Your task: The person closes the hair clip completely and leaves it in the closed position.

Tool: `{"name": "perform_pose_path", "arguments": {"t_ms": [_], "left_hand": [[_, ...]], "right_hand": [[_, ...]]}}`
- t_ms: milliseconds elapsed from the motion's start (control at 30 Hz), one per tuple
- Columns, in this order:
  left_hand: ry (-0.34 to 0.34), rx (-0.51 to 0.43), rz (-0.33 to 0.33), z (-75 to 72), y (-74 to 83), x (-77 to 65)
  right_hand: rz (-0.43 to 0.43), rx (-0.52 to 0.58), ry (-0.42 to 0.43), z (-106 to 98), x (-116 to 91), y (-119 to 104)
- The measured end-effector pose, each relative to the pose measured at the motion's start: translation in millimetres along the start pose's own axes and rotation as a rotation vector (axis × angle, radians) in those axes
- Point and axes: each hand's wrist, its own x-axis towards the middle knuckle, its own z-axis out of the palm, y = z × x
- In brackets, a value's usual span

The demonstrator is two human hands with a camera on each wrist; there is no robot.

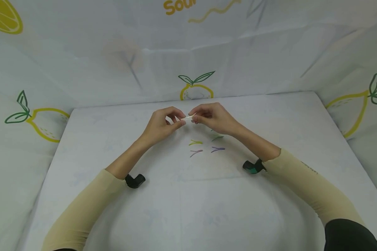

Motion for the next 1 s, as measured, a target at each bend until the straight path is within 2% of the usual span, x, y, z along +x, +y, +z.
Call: {"name": "perform_pose_path", "arguments": {"t_ms": [300, 633, 1000], "left_hand": [[0.018, 0.017, 0.052, 0.2, -2.9, 0.3], [0.038, 0.005, 0.072, 0.8, -5.0, -0.4], [0.008, 0.022, 0.062, 1.1, -7.0, -0.7]], "right_hand": [[-0.007, 0.009, 0.005, 1.4, -0.8, -2.4], [0.041, 0.141, -0.012, -0.3, 0.0, 0.7], [0.001, 0.018, 0.003, 1.4, 0.3, -0.2]]}}
